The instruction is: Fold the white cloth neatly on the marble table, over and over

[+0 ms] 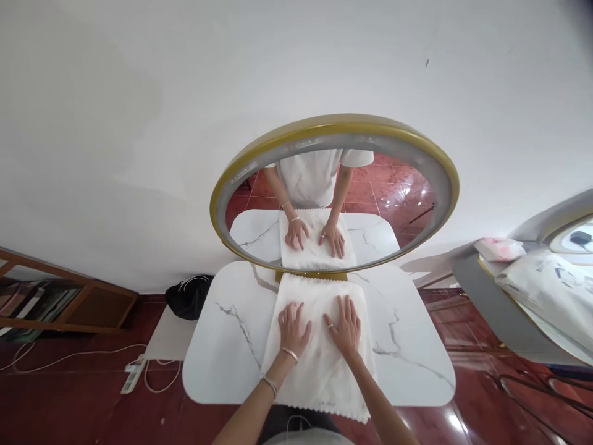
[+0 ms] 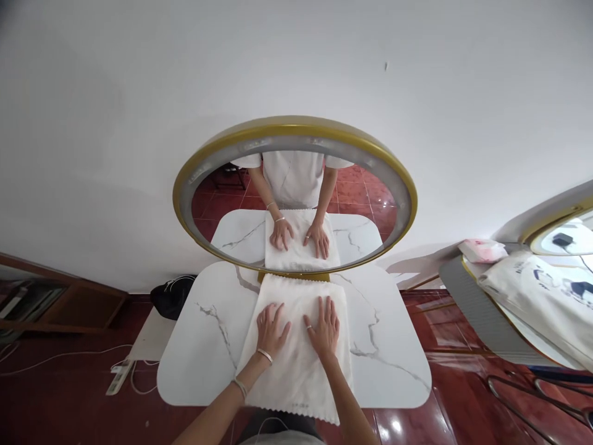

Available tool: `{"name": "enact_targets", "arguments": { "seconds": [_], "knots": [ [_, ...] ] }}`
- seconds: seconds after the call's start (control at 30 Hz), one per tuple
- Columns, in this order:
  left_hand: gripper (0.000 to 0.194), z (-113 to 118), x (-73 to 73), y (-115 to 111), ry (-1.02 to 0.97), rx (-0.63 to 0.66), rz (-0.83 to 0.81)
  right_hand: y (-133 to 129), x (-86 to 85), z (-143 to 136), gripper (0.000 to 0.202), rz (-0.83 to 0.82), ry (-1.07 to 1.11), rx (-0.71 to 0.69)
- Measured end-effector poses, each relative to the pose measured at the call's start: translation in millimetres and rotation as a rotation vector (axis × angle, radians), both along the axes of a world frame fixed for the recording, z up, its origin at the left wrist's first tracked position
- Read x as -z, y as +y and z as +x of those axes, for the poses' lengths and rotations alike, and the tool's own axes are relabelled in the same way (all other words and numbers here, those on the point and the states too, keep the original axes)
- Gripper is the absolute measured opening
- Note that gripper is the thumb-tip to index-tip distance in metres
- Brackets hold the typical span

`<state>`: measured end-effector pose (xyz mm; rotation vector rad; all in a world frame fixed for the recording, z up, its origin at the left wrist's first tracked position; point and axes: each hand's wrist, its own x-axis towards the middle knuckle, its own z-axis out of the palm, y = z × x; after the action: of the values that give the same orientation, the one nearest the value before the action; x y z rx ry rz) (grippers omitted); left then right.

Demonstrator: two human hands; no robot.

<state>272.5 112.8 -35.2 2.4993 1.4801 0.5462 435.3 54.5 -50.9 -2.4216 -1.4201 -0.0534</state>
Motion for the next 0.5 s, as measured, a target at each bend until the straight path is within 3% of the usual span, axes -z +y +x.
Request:
{"name": "enact_targets", "arguments": {
  "seconds": [0.1,0.2,0.37,0.5],
  "knots": [
    [0.057,8.3,3.0,36.9,0.002,0.005,0.081,11.0,-3.2,-7.2,0.063,-0.017,-0.013,-0.004],
    [0.062,1.9,6.6,54.5,0.023,0.012,0.113,21.3,-6.4,-21.3,0.058,-0.017,-0.045,-0.109],
    [0.063,-39.9,7.4,57.7,0.011,-0.093,0.079,35.8,-11.4,-59.7,0.062,0.066,-0.096,-0.297],
    [0.062,-82.6,6.3,75.6,0.042,-0.150,0.057,61.6,-13.5,-96.8,0.066,0.095,-0.099,-0.402]
  ]
}}
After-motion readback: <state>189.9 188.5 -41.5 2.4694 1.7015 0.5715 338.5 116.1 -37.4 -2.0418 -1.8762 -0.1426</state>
